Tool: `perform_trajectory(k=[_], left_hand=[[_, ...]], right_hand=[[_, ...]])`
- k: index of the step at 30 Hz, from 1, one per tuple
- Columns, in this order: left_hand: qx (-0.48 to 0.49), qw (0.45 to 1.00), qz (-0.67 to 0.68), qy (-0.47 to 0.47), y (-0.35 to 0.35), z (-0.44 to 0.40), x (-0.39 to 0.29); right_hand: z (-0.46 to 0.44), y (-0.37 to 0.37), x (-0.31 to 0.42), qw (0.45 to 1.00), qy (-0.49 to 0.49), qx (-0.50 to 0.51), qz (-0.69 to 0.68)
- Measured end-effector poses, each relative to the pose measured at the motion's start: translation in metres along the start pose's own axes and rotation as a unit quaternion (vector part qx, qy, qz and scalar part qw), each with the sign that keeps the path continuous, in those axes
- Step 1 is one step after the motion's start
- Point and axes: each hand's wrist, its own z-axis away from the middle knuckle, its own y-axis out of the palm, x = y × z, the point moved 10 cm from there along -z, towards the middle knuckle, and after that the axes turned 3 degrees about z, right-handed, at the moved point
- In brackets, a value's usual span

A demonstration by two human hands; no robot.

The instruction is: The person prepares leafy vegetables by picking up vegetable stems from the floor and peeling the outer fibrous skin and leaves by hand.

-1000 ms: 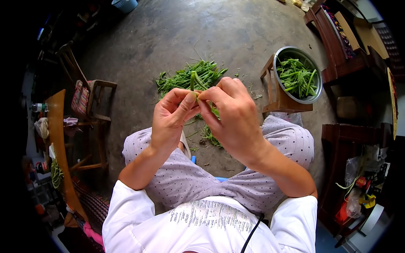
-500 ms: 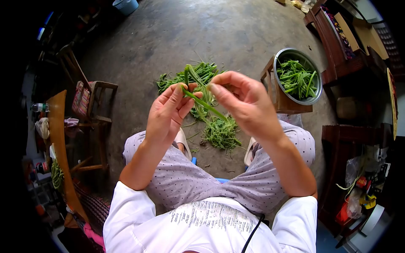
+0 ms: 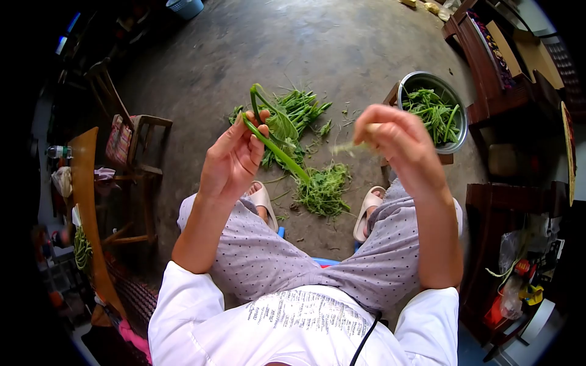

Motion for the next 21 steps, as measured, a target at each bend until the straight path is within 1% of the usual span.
perform_trajectory(k=[2,3,5,6,8,9,10,12,13,15,16,18,19,20,21], left_hand=[[-0.001,1.0,0.015,0.001,-0.003,-0.002,-0.003],[-0.002,1.0,0.03,0.003,-0.004,-0.002,-0.005],[0.003,0.999,0.036,0.008,-0.003,-0.002,-0.007],[0.007,0.999,0.043,0.013,-0.002,-0.003,-0.008],[0.0,0.999,0.043,0.014,-0.002,-0.004,-0.007],[-0.008,0.999,0.043,0.015,-0.003,-0.004,-0.006],[-0.008,0.999,0.042,0.014,-0.003,-0.005,-0.005],[-0.013,0.999,0.029,0.017,-0.004,-0.007,-0.002],[-0.013,0.999,0.028,0.015,-0.003,-0.008,0.001],[-0.039,0.998,-0.033,0.041,-0.004,-0.01,0.001],[-0.037,0.998,-0.034,0.04,-0.001,-0.01,0.004],[0.024,0.993,-0.106,0.05,0.017,-0.008,0.008],[0.018,0.984,-0.167,0.055,0.019,-0.006,0.013],[0.018,0.984,-0.168,0.055,0.02,-0.005,0.016],[0.014,0.977,-0.207,0.048,0.018,-0.005,0.021]], right_hand=[[0.004,-0.001,-0.007,0.992,0.053,0.009,0.114],[0.005,0.0,-0.007,0.992,0.053,0.008,0.114],[0.006,-0.008,0.004,0.982,0.001,-0.043,0.186],[0.007,-0.004,0.003,0.981,0.0,-0.044,0.187],[0.01,0.021,-0.005,0.986,0.009,0.021,0.165],[0.013,0.032,-0.006,0.969,0.027,0.061,0.239],[0.015,0.043,0.0,0.946,-0.002,0.069,0.315],[0.016,0.051,0.002,0.93,-0.027,0.027,0.366],[0.016,0.055,-0.005,0.93,-0.026,0.025,0.365],[0.018,0.049,-0.006,0.946,-0.072,-0.038,0.315],[0.018,0.05,-0.004,0.945,-0.073,-0.04,0.315],[0.016,0.048,-0.013,0.956,-0.005,-0.036,0.291],[0.016,0.047,-0.013,0.956,-0.005,-0.036,0.291],[0.015,0.049,-0.015,0.958,-0.004,-0.026,0.286],[0.015,0.05,-0.016,0.959,-0.003,-0.016,0.281]])
